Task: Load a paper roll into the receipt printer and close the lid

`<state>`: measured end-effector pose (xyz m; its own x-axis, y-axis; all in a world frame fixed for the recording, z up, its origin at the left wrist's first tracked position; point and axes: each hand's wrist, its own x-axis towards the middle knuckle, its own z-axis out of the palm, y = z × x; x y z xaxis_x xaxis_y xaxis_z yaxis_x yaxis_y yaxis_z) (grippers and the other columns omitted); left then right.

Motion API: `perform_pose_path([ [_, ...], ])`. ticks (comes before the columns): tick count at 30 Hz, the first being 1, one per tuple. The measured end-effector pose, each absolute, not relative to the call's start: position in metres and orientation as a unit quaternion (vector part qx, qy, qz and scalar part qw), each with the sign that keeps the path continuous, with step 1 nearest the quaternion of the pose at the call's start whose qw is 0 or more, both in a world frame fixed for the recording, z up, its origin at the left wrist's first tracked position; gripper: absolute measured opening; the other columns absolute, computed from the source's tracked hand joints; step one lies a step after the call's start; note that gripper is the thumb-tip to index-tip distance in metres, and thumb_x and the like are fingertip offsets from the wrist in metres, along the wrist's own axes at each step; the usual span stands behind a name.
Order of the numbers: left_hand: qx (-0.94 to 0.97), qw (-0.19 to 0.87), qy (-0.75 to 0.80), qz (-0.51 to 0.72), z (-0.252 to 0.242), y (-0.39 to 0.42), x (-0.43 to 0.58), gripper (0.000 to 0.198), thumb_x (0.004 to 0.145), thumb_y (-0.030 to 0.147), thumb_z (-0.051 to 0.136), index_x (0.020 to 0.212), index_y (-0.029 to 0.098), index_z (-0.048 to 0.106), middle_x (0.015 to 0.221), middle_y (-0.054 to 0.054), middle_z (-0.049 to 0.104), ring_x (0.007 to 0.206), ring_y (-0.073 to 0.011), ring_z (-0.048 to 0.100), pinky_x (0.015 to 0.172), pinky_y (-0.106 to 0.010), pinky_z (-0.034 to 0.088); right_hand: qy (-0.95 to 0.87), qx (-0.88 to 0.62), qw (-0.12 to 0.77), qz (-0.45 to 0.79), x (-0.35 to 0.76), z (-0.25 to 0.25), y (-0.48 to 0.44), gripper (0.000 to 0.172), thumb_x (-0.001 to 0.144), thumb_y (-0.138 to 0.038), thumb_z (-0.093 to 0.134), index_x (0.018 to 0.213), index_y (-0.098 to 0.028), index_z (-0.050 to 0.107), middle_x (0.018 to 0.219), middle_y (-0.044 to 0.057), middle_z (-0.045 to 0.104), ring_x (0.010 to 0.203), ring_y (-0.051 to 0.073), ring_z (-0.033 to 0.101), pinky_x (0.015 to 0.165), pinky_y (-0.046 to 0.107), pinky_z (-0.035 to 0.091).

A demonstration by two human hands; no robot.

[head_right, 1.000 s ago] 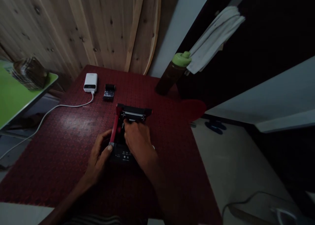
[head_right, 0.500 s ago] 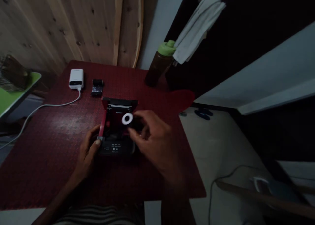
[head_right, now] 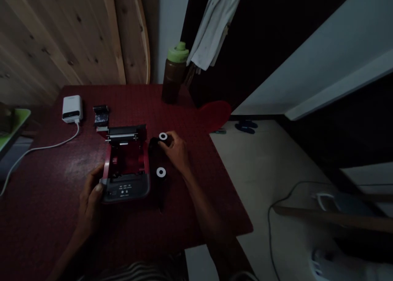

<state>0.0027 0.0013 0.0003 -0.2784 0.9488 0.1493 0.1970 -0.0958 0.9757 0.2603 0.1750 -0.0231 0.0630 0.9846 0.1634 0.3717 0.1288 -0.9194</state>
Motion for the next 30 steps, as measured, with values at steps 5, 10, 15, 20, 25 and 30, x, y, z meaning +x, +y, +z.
perform_pose_path([
  [5,0.504,0.340,0.571,0.552,0.002,0.003,0.003,0.054,0.114,0.062,0.059,0.152,0.025,0.068,0.147,-0.012,0.077,0.130,-0.0316,0.077,0.105,-0.043,0.062,-0.614,-0.579,0.414,0.342,0.263,-0.028,0.175,0.040,0.083,-0.046,0.086,0.117,-0.024,0.079,0.084,0.000,0.077,0.065,0.019,0.061,0.066,0.032,0.049],
  [10,0.501,0.347,0.575,0.546,0.003,0.002,0.002,0.054,0.114,0.061,0.060,0.153,0.025,0.067,0.150,-0.013,0.076,0.133,-0.0325,0.076,0.107,-0.045,0.062,-0.619,-0.591,0.394,0.335,0.293,-0.019,0.143,0.050,0.081,-0.035,0.085,0.130,-0.024,0.079,0.108,0.007,0.084,0.070,0.019,0.067,0.075,0.037,0.056],
  [15,0.498,0.341,0.581,0.546,0.002,0.002,0.001,0.056,0.113,0.063,0.060,0.153,0.025,0.068,0.149,-0.013,0.077,0.134,-0.0330,0.075,0.108,-0.047,0.062,-0.629,-0.580,0.356,0.377,0.310,-0.008,0.075,0.030,0.086,-0.033,0.079,0.114,-0.027,0.088,0.112,0.007,0.086,0.083,0.022,0.075,0.076,0.035,0.060],
  [20,0.496,0.341,0.574,0.556,-0.001,0.003,0.003,0.058,0.111,0.066,0.062,0.151,0.023,0.069,0.146,-0.014,0.078,0.131,-0.0332,0.077,0.105,-0.046,0.064,-0.629,-0.540,0.372,0.418,0.287,-0.020,0.058,0.043,0.083,-0.024,0.077,0.125,-0.030,0.087,0.133,0.007,0.088,0.119,0.027,0.082,0.107,0.043,0.064],
  [25,0.488,0.352,0.574,0.556,0.002,0.003,0.005,0.058,0.110,0.065,0.063,0.150,0.024,0.070,0.144,-0.014,0.078,0.131,-0.0343,0.076,0.108,-0.049,0.065,-0.630,-0.540,0.376,0.413,0.282,-0.012,0.066,0.028,0.086,-0.029,0.078,0.112,-0.028,0.087,0.119,0.007,0.091,0.114,0.030,0.084,0.108,0.050,0.065],
  [30,0.489,0.359,0.572,0.552,0.004,0.002,0.004,0.056,0.112,0.062,0.062,0.152,0.024,0.068,0.148,-0.014,0.075,0.136,-0.0347,0.073,0.113,-0.050,0.062,-0.696,-0.516,0.334,0.372,0.301,0.066,0.061,0.036,0.097,-0.022,0.071,0.129,-0.032,0.083,0.131,0.004,0.088,0.125,0.029,0.082,0.118,0.053,0.061],
])
